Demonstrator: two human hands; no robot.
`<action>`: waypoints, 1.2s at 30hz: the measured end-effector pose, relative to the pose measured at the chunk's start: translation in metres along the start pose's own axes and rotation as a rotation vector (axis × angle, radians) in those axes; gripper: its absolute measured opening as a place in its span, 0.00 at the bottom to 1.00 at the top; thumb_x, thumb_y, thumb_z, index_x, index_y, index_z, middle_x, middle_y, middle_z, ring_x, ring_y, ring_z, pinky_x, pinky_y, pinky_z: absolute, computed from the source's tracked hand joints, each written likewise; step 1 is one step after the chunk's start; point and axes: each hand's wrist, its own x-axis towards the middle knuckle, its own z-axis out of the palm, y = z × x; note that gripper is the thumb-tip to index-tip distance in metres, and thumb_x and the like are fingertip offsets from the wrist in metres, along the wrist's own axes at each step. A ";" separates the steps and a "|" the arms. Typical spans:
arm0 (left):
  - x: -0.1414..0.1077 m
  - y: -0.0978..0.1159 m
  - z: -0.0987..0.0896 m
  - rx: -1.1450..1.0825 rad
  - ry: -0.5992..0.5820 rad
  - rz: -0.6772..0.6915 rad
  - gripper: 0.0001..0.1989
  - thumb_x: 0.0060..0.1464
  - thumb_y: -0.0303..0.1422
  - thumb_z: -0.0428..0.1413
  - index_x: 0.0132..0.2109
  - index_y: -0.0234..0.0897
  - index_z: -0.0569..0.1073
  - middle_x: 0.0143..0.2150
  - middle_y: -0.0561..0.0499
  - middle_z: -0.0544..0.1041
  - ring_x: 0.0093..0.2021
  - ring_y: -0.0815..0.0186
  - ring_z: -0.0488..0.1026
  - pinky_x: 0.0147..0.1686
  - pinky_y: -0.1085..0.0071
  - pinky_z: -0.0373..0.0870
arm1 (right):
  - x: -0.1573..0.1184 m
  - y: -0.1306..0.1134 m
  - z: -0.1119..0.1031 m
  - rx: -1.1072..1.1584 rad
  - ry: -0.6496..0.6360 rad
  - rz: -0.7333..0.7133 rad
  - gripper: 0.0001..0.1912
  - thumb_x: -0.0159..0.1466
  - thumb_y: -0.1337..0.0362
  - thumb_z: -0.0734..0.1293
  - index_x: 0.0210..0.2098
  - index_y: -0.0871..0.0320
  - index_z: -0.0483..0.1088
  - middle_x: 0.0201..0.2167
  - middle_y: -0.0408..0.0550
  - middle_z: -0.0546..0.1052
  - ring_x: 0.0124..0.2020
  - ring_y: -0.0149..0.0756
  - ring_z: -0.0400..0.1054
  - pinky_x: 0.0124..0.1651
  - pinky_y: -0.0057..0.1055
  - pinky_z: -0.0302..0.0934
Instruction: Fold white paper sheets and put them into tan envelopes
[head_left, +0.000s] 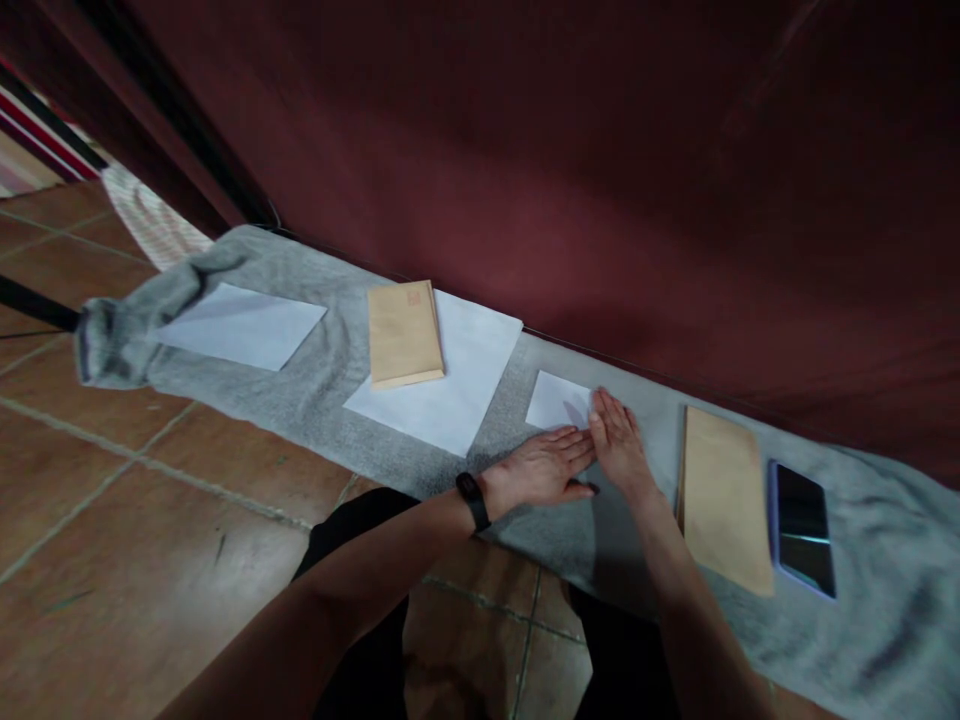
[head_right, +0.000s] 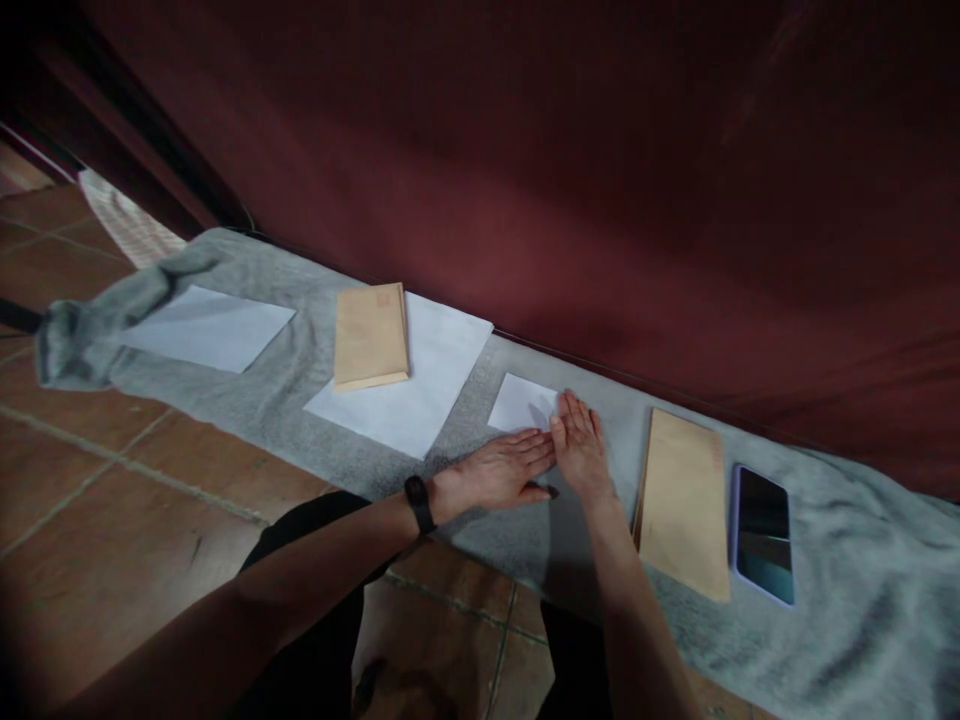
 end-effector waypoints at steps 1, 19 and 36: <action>-0.001 0.000 0.000 0.005 -0.004 -0.002 0.33 0.69 0.49 0.47 0.70 0.28 0.61 0.72 0.36 0.62 0.72 0.57 0.58 0.73 0.61 0.46 | 0.000 0.000 0.000 -0.013 0.005 0.008 0.31 0.76 0.57 0.42 0.73 0.61 0.51 0.73 0.56 0.58 0.74 0.43 0.49 0.73 0.50 0.45; -0.013 -0.008 0.010 0.161 0.139 -0.557 0.44 0.67 0.55 0.43 0.72 0.19 0.54 0.75 0.28 0.51 0.76 0.47 0.46 0.73 0.51 0.48 | -0.002 -0.002 0.000 -0.098 0.077 0.113 0.31 0.76 0.54 0.48 0.73 0.62 0.53 0.73 0.56 0.57 0.72 0.49 0.53 0.72 0.50 0.46; 0.014 -0.024 -0.002 0.198 0.170 -0.429 0.29 0.71 0.38 0.37 0.72 0.29 0.57 0.74 0.41 0.57 0.76 0.57 0.49 0.74 0.55 0.48 | -0.017 -0.028 -0.010 0.010 0.052 0.050 0.28 0.76 0.59 0.51 0.71 0.65 0.56 0.73 0.56 0.58 0.73 0.41 0.51 0.74 0.45 0.47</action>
